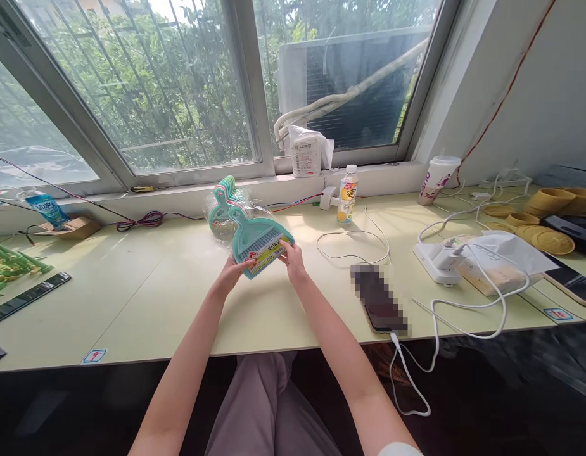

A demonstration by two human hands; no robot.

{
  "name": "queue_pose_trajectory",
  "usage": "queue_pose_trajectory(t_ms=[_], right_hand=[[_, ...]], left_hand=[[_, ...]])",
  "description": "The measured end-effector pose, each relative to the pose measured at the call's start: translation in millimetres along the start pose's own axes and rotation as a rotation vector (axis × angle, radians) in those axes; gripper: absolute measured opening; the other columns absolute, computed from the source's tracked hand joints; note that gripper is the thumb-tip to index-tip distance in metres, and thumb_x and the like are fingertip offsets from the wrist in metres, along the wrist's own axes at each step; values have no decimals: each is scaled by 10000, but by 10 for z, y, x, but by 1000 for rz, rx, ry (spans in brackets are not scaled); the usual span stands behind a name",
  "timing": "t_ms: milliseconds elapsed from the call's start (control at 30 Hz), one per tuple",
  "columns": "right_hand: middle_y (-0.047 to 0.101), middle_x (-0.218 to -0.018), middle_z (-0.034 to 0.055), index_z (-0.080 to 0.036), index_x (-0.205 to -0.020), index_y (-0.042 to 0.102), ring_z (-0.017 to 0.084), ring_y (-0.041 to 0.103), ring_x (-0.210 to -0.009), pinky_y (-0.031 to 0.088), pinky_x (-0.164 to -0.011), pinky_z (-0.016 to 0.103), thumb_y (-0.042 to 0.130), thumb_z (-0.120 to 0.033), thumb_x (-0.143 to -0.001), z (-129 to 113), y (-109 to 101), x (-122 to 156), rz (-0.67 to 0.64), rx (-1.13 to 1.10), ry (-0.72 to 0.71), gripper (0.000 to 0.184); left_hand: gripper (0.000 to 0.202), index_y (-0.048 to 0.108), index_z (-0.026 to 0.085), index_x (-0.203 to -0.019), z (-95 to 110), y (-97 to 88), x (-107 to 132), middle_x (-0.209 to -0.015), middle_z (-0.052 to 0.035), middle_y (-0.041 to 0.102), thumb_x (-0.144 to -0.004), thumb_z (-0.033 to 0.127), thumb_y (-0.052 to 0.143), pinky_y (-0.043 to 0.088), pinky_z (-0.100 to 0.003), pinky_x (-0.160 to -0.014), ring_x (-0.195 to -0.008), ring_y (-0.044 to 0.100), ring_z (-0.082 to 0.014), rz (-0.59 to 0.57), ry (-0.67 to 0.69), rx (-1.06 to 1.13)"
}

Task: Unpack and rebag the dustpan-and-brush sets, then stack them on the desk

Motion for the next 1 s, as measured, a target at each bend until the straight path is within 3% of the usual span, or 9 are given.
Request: queue_pose_trajectory(t_ms=[367,667,1000], right_hand=[[688,-785,26,-196,-805,607,158,646,-685,580,-672,311,719,-306,-676,91,-136,-101,177,-11,74,203],[685,-857,23,-216,-845,621,155,649,-726,580,-656,290,714,-383,-705,30,-80,-82,59,-34,92,237],[663,-804,26,-199,-811,596,154,646,-725,582,-651,289,671,-362,-761,49,-145,-60,192,33,148,186]], left_hand=[[795,434,249,-1337,34,59,57,-1222,-109,613,-626,280,788,505,-409,-876,-1141,557,-314,-125,-6,-57],[763,468,241,-1317,-1,-8,28,-1224,-108,612,-630,286,796,461,-429,-953,-1154,550,-307,-71,19,-44],[783,417,248,-1349,-68,7,-3,-1254,-103,592,-657,298,780,449,-464,-963,-1200,509,-341,-150,33,-84]])
Point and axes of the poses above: each hand's wrist, its own x-axis away from the middle knuckle, its own y-axis out of the palm, z = x × y, the point moved 2 cm from there along -x, towards the middle knuckle
